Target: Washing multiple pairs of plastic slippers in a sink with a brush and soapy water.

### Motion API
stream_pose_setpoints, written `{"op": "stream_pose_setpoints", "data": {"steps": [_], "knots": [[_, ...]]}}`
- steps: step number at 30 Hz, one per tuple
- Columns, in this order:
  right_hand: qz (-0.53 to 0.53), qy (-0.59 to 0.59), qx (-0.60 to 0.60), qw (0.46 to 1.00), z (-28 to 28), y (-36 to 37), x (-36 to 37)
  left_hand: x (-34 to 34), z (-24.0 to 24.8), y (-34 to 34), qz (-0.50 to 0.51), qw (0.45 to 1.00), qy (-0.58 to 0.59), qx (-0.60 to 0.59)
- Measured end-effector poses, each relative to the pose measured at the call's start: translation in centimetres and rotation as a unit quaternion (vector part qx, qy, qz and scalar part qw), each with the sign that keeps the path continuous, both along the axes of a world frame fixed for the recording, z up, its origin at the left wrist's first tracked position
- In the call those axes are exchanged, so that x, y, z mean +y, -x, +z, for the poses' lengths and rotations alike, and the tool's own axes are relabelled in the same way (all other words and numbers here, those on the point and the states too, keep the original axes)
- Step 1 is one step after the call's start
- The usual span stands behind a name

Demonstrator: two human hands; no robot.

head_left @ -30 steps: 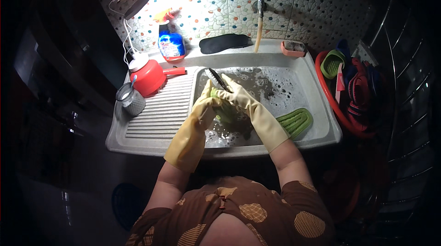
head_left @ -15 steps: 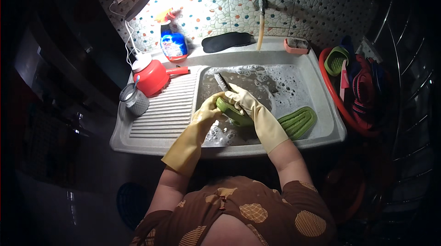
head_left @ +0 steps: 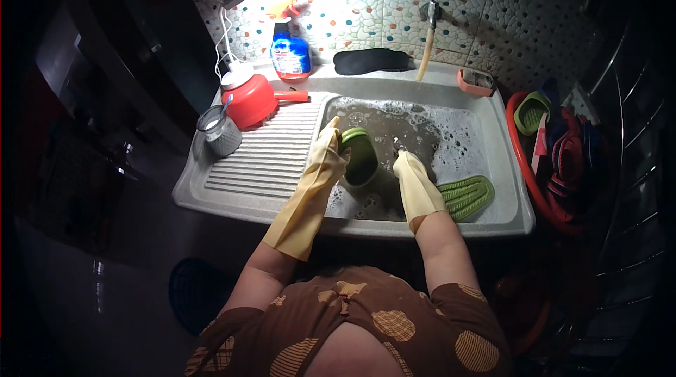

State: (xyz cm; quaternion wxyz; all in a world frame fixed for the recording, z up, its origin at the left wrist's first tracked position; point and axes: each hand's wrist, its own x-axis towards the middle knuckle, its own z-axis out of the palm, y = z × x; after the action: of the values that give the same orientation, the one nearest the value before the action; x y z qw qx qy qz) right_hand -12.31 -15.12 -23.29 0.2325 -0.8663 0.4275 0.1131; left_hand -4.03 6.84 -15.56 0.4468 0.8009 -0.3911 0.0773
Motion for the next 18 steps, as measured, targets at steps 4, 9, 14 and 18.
{"op": "stream_pose_setpoints", "data": {"steps": [4, 9, 14, 18], "knots": [[-0.01, -0.228, -0.102, 0.968, 3.2, 1.2, 0.2, -0.4, 0.3, 1.0, 0.023, 0.999, -0.003, -0.026], [-0.02, -0.232, -0.399, 0.887, 11.0, 2.6, 5.8, -1.5, 5.1, 3.5, 0.103, 0.98, -0.127, 0.111], [-0.05, -0.08, -0.18, 0.979, 15.0, 2.5, 9.5, -4.4, 1.4, 2.4, 0.1, 0.984, -0.043, 0.141], [-0.016, -0.051, -0.168, 0.984, 17.9, 5.9, 11.1, -4.0, 5.5, 4.0, 0.017, 0.973, -0.02, 0.227]]}}
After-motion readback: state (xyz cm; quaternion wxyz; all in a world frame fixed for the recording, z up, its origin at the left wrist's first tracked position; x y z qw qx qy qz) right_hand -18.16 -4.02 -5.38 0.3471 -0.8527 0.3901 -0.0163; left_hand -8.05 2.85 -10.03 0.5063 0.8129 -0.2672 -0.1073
